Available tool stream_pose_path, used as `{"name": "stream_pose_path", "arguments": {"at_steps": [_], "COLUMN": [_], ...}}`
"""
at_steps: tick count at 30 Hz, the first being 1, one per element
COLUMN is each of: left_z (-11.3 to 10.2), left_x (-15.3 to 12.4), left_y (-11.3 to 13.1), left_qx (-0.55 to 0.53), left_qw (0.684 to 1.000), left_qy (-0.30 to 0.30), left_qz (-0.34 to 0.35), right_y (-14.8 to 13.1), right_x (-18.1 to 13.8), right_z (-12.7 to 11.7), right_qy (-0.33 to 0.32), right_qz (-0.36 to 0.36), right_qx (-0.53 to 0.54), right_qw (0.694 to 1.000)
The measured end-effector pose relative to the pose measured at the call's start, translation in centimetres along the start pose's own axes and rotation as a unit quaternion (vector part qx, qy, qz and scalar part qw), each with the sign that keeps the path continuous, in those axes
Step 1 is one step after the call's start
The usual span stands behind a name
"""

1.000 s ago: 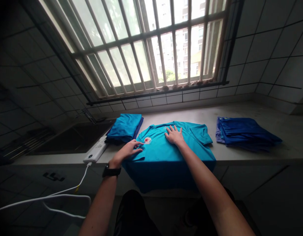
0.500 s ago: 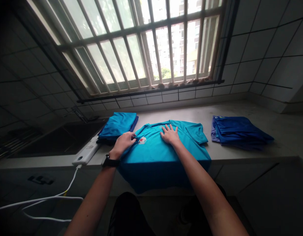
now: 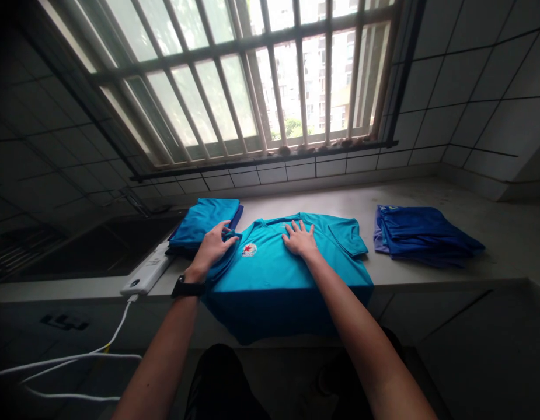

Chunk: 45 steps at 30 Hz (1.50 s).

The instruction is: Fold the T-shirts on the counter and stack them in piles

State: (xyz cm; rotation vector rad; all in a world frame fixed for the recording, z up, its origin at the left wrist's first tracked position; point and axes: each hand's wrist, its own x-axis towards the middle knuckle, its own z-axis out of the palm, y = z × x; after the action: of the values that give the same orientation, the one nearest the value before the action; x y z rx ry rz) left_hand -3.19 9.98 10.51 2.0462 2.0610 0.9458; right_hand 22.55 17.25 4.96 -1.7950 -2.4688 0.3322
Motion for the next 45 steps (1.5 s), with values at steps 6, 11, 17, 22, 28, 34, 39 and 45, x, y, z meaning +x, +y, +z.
{"name": "stream_pose_path", "arguments": {"at_steps": [6, 11, 17, 22, 28, 34, 39, 45], "left_z": [1.9, 4.7, 5.5, 4.7, 4.1, 4.5, 4.9, 4.5], "left_x": [-1.0, -2.9, -3.6, -4.0, -4.8, -4.7, -4.7, -4.8], "left_y": [-0.9, -0.9, -0.3, 0.0, 0.2, 0.0, -0.2, -0.1], "left_qx": [0.011, 0.124, 0.181, 0.205, 0.207, 0.202, 0.214, 0.254], "left_qw": [0.994, 0.984, 0.982, 0.977, 0.978, 0.978, 0.975, 0.962], "left_qy": [-0.095, -0.106, -0.030, 0.046, 0.015, 0.047, 0.055, 0.099], "left_qz": [0.053, 0.069, 0.045, 0.023, 0.021, 0.000, 0.003, -0.029], "right_y": [0.0, -0.1, -0.1, -0.2, -0.3, -0.3, -0.2, -0.3], "right_x": [-0.1, -0.2, -0.2, -0.3, -0.2, -0.2, -0.2, -0.2], "right_z": [0.0, 0.0, -0.2, -0.3, -0.2, -0.3, -0.3, -0.3], "right_qy": [0.000, 0.003, 0.007, 0.004, 0.003, 0.003, -0.002, 0.001], "right_qz": [0.000, 0.001, 0.002, 0.002, 0.006, 0.007, 0.009, 0.009], "right_qx": [0.000, -0.002, -0.001, 0.001, -0.005, -0.002, -0.002, 0.001], "right_qw": [1.000, 1.000, 1.000, 1.000, 1.000, 1.000, 1.000, 1.000]}}
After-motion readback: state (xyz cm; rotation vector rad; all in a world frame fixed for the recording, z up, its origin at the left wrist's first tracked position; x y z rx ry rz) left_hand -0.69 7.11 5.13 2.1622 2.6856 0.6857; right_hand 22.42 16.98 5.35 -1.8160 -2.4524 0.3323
